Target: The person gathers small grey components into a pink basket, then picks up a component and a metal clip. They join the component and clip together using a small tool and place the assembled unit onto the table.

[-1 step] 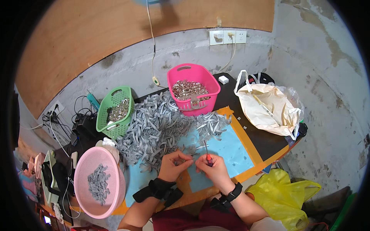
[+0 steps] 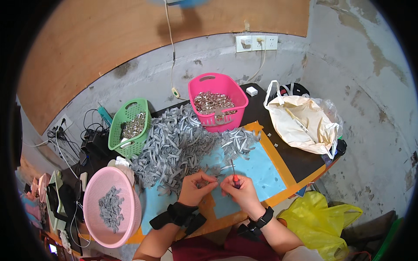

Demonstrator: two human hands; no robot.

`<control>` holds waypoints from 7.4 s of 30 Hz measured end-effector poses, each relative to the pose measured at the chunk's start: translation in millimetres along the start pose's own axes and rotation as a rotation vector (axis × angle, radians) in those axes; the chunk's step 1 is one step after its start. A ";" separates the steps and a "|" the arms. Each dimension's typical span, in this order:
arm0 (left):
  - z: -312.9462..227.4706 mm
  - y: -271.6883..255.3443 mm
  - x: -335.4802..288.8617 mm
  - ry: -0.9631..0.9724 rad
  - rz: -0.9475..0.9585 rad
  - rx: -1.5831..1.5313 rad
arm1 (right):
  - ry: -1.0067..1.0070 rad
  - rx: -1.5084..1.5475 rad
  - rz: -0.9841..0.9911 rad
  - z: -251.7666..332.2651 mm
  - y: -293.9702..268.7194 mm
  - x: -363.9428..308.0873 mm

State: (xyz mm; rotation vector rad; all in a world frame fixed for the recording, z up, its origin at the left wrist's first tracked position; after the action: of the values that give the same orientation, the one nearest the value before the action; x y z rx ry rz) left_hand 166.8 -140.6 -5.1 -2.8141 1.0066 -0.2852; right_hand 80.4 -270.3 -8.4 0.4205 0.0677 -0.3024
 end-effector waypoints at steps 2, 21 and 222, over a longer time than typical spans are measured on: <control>1.8 -0.3 0.4 -0.002 0.010 0.004 | 0.012 0.016 0.002 0.0 -1.8 1.1; 5.7 -3.8 1.2 -0.054 0.095 -0.054 | 0.168 0.172 0.123 0.4 -4.8 1.3; 9.7 17.4 -7.1 -0.088 0.072 -0.453 | -0.337 -0.242 0.033 23.5 2.8 -6.7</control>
State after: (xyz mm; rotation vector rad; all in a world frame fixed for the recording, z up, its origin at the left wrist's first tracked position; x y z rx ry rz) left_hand 152.9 -148.8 -18.8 -3.1349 1.2888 0.0900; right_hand 74.9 -275.6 15.0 0.1270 -0.2299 -0.3248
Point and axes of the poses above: each hand's wrist, its own x-axis towards the middle knuckle, its own y-axis out of the palm, z = x × y, the point moved 4 cm from there along x, towards the middle knuckle, and after that the axes turned 8 degrees about x, right-handed, at the moved point
